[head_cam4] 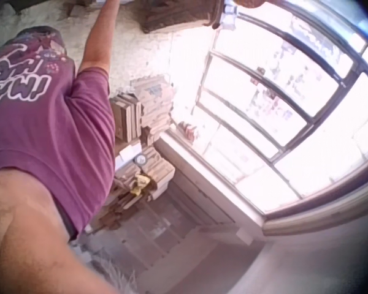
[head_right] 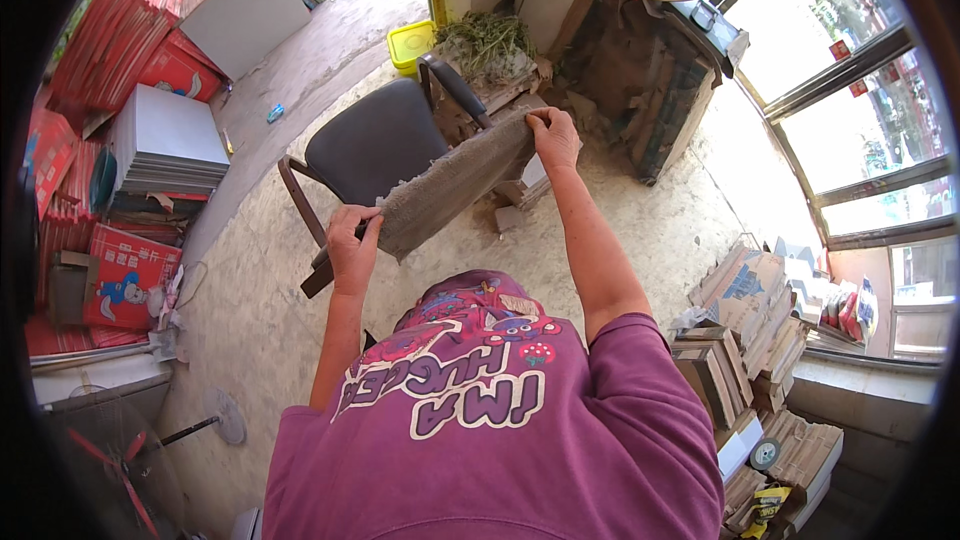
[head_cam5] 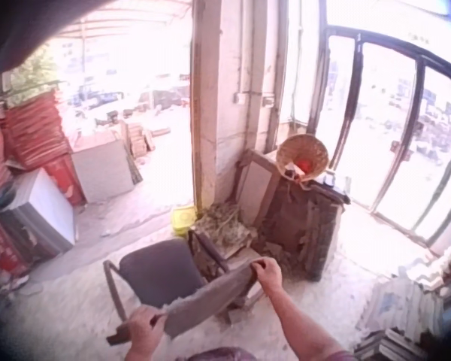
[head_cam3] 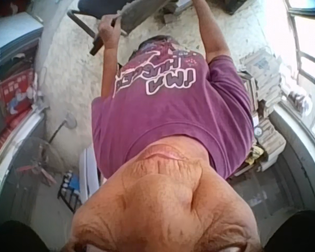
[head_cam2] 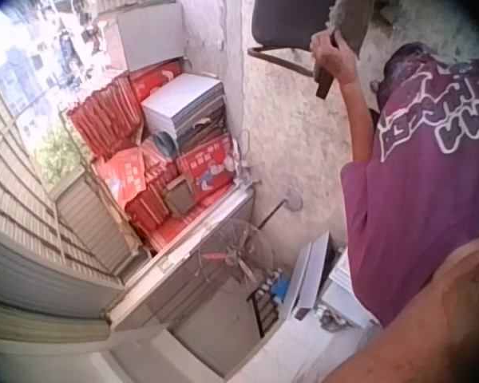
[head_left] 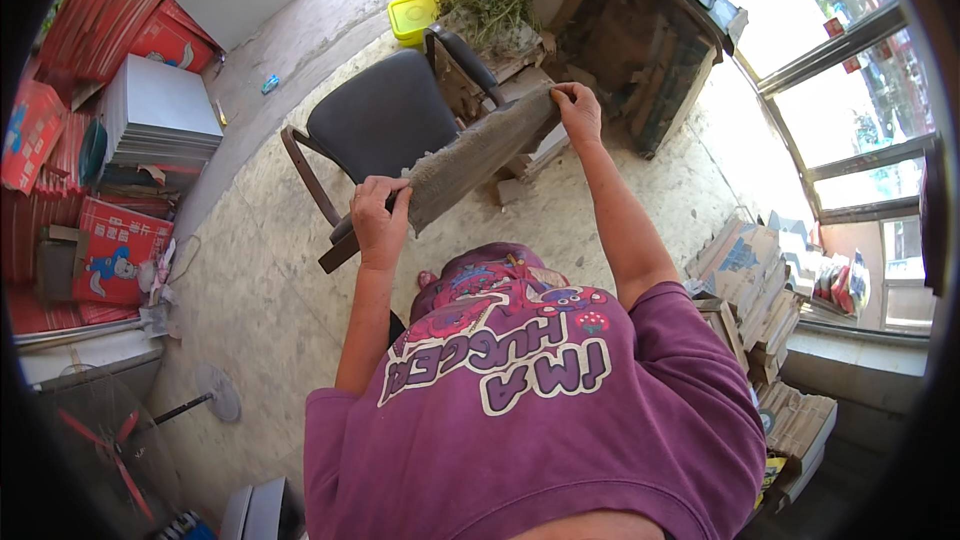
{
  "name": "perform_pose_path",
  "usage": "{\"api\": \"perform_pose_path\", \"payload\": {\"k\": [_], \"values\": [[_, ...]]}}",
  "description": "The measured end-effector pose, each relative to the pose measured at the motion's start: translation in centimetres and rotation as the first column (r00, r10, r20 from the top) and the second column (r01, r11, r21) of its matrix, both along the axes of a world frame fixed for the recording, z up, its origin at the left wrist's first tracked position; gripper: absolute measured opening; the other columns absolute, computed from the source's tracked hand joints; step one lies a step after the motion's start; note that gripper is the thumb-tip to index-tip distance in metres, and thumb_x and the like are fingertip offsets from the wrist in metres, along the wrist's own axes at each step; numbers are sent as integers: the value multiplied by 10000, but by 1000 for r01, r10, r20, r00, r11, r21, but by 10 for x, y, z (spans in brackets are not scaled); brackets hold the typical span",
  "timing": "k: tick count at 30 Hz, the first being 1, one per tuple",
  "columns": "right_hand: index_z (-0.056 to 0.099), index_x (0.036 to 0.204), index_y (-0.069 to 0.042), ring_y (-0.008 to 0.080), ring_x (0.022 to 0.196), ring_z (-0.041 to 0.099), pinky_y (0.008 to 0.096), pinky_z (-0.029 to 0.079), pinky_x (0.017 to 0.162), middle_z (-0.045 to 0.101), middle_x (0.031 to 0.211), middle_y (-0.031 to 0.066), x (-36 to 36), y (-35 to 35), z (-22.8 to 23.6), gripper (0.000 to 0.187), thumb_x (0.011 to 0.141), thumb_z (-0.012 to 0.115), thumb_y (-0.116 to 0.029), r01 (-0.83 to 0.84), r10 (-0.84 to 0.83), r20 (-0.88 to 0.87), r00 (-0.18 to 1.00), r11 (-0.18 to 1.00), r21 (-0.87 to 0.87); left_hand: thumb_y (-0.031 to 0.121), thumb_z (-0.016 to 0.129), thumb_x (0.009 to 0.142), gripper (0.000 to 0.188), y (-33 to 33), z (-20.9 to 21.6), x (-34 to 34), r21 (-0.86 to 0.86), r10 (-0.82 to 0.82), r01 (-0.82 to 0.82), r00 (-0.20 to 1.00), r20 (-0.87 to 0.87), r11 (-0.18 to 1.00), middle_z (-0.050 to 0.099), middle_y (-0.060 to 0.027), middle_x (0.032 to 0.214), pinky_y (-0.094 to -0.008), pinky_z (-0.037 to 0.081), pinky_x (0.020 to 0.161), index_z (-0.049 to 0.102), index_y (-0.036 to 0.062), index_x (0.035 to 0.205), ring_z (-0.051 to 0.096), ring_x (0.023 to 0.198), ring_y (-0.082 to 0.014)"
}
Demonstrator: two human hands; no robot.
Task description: The person holds a piece of grey padding by hand, turning it over to inspect the edges. They then use a small hand tool to cut a small section of the material while standing near stacks of building tiles.
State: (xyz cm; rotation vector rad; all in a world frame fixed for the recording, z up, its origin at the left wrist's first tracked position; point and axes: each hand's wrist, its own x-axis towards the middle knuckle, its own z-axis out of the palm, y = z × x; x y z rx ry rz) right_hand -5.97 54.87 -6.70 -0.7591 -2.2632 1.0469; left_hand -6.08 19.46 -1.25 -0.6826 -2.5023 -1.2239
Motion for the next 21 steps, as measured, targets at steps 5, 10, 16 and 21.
{"api": "perform_pose_path", "payload": {"k": [5,10,16,21], "values": [[665,898,-38,89,724,578,234,453,693,655,795,32,-8,20,-12,191,788,667,-194,13,-14,0,1000,984,-177,79,682,688,103,13,-1,-2,-2,-7,7,1000,-4,1000,571,-32,789,-351,392,708,622,94,771,524,780,-242],[678,902,-56,122,736,594,247,454,696,662,812,53,-9,21,-12,190,794,649,-210,-14,11,-17,1000,975,-221,96,689,688,98,13,-1,-4,-54,-3,1,999,-34,999,570,-23,782,-350,384,716,613,106,750,524,783,-238],[660,961,-134,236,949,554,368,434,808,598,1064,8,5,-13,0,201,835,573,-265,109,-134,70,988,951,289,127,693,693,104,8,1,-2,-111,13,-24,995,-97,994,562,-17,780,-357,368,756,607,119,751,529,795,-229],[617,1060,-140,239,1038,508,381,409,862,551,1164,-14,15,-32,3,237,852,533,-218,128,-164,25,986,846,517,134,689,700,99,4,2,-1,-138,22,-39,992,-128,990,556,-14,788,-352,359,777,607,122,755,530,793,-225]]}}
